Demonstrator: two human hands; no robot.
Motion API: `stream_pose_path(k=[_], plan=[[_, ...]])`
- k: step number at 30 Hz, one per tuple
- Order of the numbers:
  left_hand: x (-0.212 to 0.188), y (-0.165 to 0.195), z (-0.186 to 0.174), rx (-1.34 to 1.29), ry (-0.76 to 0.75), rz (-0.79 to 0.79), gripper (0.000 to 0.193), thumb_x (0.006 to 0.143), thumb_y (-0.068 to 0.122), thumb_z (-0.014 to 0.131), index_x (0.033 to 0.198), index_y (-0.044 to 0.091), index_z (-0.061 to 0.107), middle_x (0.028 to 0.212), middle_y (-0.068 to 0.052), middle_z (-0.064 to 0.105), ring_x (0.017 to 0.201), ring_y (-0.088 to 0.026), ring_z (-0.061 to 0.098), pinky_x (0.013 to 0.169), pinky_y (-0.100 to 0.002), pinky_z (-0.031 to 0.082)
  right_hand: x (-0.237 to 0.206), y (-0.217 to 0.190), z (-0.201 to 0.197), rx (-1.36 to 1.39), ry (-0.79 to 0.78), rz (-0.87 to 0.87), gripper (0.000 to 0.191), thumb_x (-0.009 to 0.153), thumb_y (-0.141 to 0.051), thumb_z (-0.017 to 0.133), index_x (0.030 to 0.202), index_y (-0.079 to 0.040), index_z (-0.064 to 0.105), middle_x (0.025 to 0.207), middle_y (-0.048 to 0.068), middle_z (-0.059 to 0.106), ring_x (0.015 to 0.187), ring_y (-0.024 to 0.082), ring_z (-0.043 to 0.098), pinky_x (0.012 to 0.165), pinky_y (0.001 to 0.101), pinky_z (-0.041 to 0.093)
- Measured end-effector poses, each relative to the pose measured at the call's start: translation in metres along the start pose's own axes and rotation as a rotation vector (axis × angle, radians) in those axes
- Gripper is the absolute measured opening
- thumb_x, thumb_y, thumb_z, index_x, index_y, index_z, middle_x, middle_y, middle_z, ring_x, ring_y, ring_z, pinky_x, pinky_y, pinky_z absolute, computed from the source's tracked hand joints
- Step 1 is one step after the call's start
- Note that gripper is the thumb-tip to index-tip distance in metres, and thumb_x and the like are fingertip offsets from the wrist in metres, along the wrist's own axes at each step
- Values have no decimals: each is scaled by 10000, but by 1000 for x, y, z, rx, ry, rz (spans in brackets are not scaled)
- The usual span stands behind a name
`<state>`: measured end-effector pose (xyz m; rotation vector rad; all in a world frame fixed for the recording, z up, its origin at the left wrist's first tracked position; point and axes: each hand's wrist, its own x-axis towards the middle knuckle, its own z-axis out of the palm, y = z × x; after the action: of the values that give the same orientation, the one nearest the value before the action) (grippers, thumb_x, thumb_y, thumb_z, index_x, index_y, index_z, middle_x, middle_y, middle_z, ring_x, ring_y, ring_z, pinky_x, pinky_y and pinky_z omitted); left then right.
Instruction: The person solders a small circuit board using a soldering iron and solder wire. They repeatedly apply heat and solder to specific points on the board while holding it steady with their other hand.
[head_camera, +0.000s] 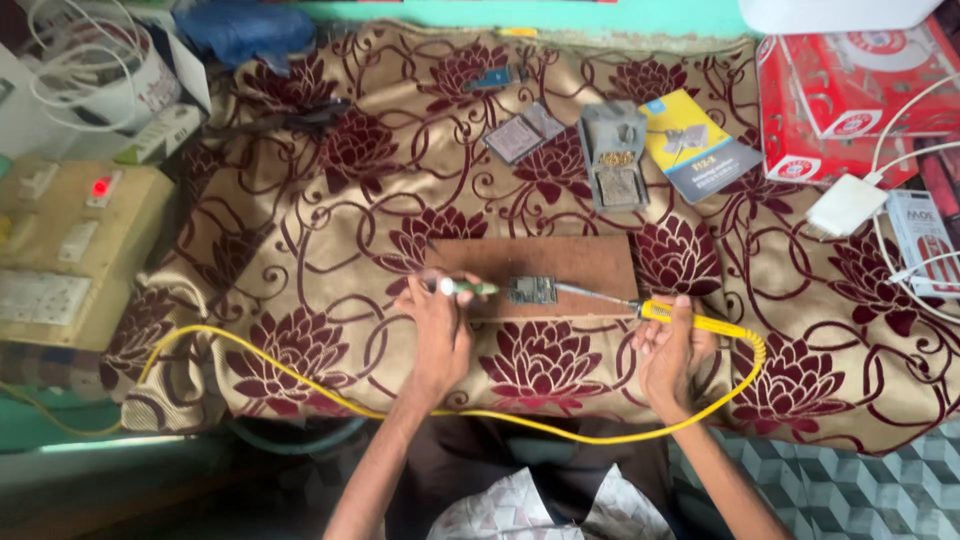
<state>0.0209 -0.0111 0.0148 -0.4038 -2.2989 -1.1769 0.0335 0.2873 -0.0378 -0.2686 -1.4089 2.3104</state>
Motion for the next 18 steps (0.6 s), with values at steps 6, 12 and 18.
stream_pose_path(k=[6,12,18], plan=[[6,4,-1,28,-12,0,238,847,21,470,1031,91,604,1083,-22,683,1084,-237,456,905,-426,236,1,-5,7,-87,-31,-38,319,1084,-265,533,1026,31,638,625,30,489,485,118,480,455,247,371],[5,2,3,34,9,37,253,810,21,479,1029,80,591,1081,-30,674,1062,-242,439,886,-420,228,2,-7,6,-12,25,-2,320,1090,-283,534,1031,13,639,626,20,500,484,122,517,464,231,385],[6,4,-1,15,-18,25,256,806,7,498,1035,81,584,1104,-29,677,1070,-244,438,888,-424,230,3,-9,9,-95,-49,-54,321,1079,-278,530,1016,20,628,613,32,495,465,130,511,424,244,365]])
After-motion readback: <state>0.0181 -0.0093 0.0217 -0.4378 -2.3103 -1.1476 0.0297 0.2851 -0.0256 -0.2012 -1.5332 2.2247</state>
